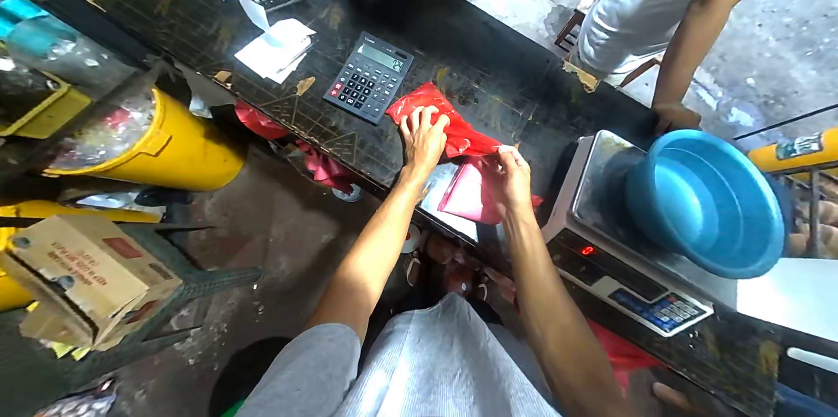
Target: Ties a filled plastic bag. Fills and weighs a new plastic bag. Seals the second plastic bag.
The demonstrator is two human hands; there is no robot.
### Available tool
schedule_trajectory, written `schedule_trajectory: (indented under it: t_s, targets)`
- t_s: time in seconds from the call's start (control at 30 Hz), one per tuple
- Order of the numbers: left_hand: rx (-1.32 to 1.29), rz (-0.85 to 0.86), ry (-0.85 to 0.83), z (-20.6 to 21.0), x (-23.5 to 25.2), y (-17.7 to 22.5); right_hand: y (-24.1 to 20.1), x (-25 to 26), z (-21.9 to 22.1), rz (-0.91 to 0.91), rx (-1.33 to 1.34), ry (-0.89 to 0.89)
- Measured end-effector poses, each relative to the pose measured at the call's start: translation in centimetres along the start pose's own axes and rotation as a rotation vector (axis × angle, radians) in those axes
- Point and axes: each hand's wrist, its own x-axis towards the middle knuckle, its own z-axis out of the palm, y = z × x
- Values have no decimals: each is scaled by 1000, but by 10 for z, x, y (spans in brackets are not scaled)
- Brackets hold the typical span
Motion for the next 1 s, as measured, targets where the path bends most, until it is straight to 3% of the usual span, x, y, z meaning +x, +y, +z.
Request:
schedule_trajectory:
  t_s: [0.13,0.33,0.43,0.53,0.67,0.8,1.0]
  targets:
    - [-19,10,-17,-1,0,-2,-11,0,1,-118,-525,-5]
    - [-153,149,12,-26,-2,-3,-57,11,31,-568,-1380,-216]
    - [-206,210,32,-29,2,-5,-53,33,45,-524,-1676,-330]
    - [-272,235,-53,-35,5,-5,-48,49,49,-488,-1815,-410]
    - [-318,248,-87,-42,7,-3,-48,59,50,-414,-1832,-498]
    - [-304,184,-128,-50,5,3,-48,71,45,-279,-1595,-586]
    - [-452,-45,78,-53,-37,20,-33,80,22,-33,-808,-523]
